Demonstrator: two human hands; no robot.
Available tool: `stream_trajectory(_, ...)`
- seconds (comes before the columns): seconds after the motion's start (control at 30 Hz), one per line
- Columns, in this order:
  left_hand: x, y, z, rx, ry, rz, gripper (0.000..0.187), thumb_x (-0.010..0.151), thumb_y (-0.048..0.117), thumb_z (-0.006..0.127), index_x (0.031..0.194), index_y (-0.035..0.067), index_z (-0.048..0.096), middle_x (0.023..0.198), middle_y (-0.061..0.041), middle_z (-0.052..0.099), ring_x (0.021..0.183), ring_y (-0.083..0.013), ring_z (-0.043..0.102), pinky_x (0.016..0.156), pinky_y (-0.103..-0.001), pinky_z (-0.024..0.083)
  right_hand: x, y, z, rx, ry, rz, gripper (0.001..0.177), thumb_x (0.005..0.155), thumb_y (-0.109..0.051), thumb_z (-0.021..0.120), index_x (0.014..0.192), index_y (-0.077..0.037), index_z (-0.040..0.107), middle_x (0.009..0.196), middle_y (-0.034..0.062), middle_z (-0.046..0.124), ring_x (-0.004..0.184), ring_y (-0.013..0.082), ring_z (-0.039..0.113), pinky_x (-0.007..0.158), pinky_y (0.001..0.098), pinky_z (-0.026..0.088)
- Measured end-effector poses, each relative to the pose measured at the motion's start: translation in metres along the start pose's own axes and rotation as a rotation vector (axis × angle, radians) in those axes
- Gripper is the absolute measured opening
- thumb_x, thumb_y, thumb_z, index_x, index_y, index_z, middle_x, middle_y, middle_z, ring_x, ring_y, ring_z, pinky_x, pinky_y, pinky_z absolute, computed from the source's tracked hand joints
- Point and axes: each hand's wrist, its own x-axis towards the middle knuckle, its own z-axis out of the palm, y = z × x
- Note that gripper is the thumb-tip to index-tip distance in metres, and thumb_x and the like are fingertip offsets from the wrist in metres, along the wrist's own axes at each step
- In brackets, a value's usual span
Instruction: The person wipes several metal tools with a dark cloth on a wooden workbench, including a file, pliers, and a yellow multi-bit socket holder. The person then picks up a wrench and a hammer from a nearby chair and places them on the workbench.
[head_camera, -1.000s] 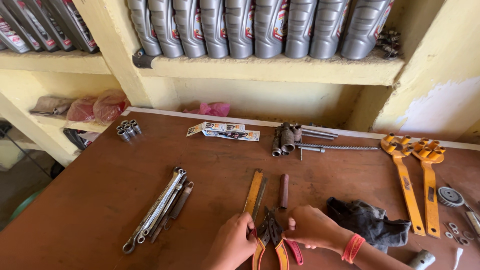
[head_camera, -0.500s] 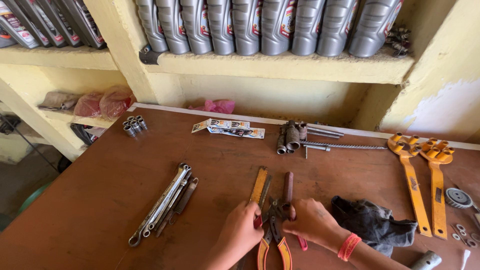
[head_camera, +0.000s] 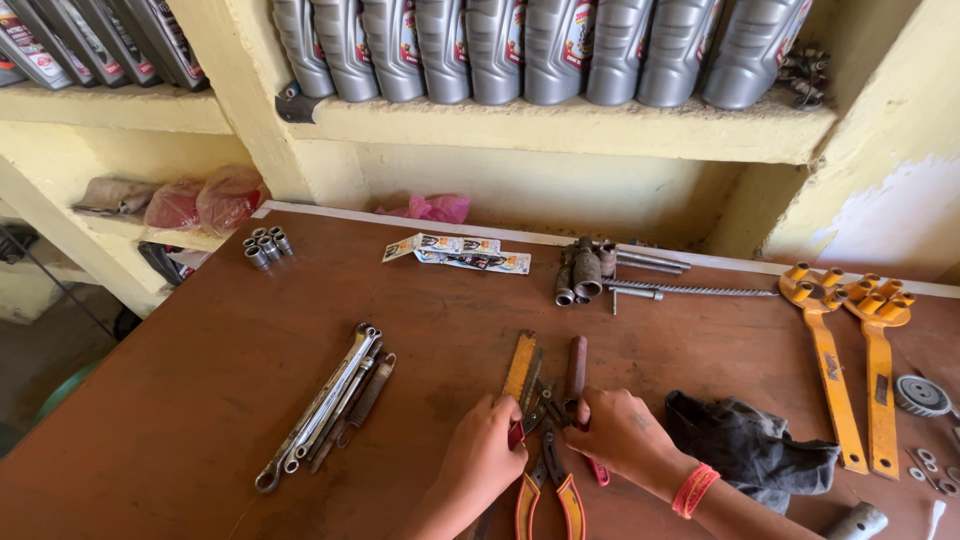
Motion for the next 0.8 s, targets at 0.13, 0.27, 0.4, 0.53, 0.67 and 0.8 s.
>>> stream_trajectory(0.13, 0.004, 0.002, -0.003, 0.0, 0.024, 0.046, 0.031, 0.074, 0.008, 0.079, 0.099, 0.005, 0.062, 0.097, -0.013, 0.063, 0.095, -0.0331, 0.066, 0.084, -0.044, 0.051, 0.003, 0.008, 0.005, 0.03, 0.053, -0.055, 0.03, 0.08, -0.033, 0.079, 0.083, -0.004, 0.071, 0.064, 0.0124, 0.073, 0.063, 0.0256, 0.073, 0.067, 0.038, 0.058)
stream_trajectory(0.27, 0.01, 0.006, -0.009, 0.022, 0.006, -0.009, 0.028, 0.08, 0.017, 0.078, 0.1, 0.007, 0.063, 0.096, -0.012, 0.064, 0.09, -0.0304, 0.068, 0.081, -0.043, 0.053, 0.02, 0.014, -0.006, 0.07, -0.069, 0.106, 0.034, 0.09, -0.044, 0.067, 0.089, -0.011, 0.075, 0.062, 0.0072, 0.075, 0.052, 0.0176, 0.076, 0.056, 0.0334, 0.062)
stream_trajectory(0.4, 0.023, 0.01, -0.011, 0.049, 0.011, -0.012, 0.025, 0.082, 0.022, 0.078, 0.096, 0.007, 0.065, 0.094, -0.011, 0.066, 0.086, -0.0294, 0.068, 0.078, -0.043, 0.053, 0.042, 0.018, -0.024, 0.078, 0.066, 0.15, 0.048, 0.089, -0.052, 0.067, 0.081, -0.006, 0.077, 0.058, 0.0109, 0.074, 0.048, 0.0187, 0.073, 0.055, 0.0327, 0.062)
stream_trajectory(0.53, 0.041, 0.009, -0.011, 0.044, 0.037, -0.028, 0.023, 0.084, 0.024, 0.077, 0.094, 0.006, 0.066, 0.096, -0.01, 0.068, 0.086, -0.0272, 0.069, 0.076, -0.042, 0.054, 0.061, 0.011, -0.024, 0.045, 0.073, 0.199, 0.064, 0.091, -0.058, 0.068, 0.071, 0.002, 0.076, 0.061, 0.0137, 0.073, 0.051, 0.0203, 0.072, 0.059, 0.0325, 0.061)
stream_trajectory(0.67, 0.051, -0.001, -0.015, -0.014, 0.086, -0.019, 0.021, 0.085, 0.023, 0.075, 0.089, 0.004, 0.067, 0.091, -0.01, 0.071, 0.085, -0.0233, 0.071, 0.075, -0.038, 0.056, 0.076, 0.008, -0.016, 0.048, 0.102, 0.217, 0.049, 0.084, -0.05, 0.075, 0.076, -0.002, 0.075, 0.065, 0.0136, 0.074, 0.056, 0.0218, 0.073, 0.06, 0.0363, 0.06)
stream_trajectory(0.8, 0.05, -0.018, -0.022, -0.036, 0.074, -0.07, 0.018, 0.087, 0.023, 0.072, 0.088, 0.005, 0.069, 0.083, -0.009, 0.072, 0.078, -0.0203, 0.072, 0.072, -0.036, 0.056, 0.084, 0.013, -0.017, 0.084, 0.05, 0.247, 0.047, 0.086, -0.045, 0.075, 0.076, 0.001, 0.076, 0.065, 0.0123, 0.074, 0.054, 0.0207, 0.074, 0.055, 0.0335, 0.061)
